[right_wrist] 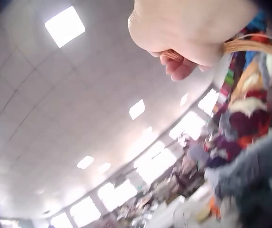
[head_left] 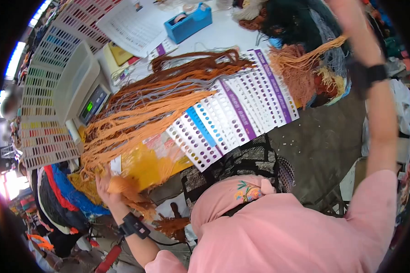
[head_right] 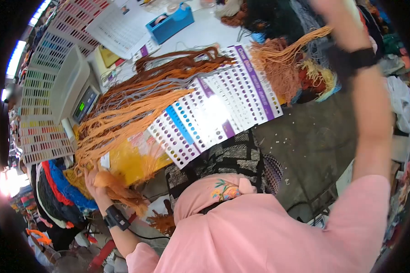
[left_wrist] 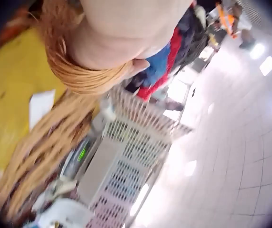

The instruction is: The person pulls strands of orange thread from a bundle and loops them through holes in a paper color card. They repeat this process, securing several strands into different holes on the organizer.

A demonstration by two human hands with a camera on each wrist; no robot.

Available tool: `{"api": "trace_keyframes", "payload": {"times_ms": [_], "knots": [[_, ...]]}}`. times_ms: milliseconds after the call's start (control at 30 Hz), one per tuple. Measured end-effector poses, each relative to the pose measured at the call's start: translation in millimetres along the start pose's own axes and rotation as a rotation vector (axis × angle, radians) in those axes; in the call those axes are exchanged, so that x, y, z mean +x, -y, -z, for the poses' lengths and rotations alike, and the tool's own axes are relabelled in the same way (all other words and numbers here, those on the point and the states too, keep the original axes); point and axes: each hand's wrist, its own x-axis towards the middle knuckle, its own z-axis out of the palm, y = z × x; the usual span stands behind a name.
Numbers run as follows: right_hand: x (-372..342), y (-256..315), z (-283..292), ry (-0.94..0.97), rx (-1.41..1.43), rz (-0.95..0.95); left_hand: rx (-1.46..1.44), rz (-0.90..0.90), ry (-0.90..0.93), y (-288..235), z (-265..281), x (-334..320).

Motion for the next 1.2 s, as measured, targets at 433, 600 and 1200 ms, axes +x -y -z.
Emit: {"api": "trace_keyframes", "payload": {"times_ms": [433,600,1200], "knots": [[-77.3,-229.0,-125.3,0.105,-0.602,0.338,1.171,0.517,-0.229,314.6,-53.8,184.9],[-81.8,-233.3,-129.8,0.093,-0.705,0.349,1.341,0.461,-0.201,334.1,-38.4,196.0],[-98.9,-225.1,-129.6,0.329,-0.492,0.365,1.315,0.382,-0.101,320.8,-34.5,185.8]]}}
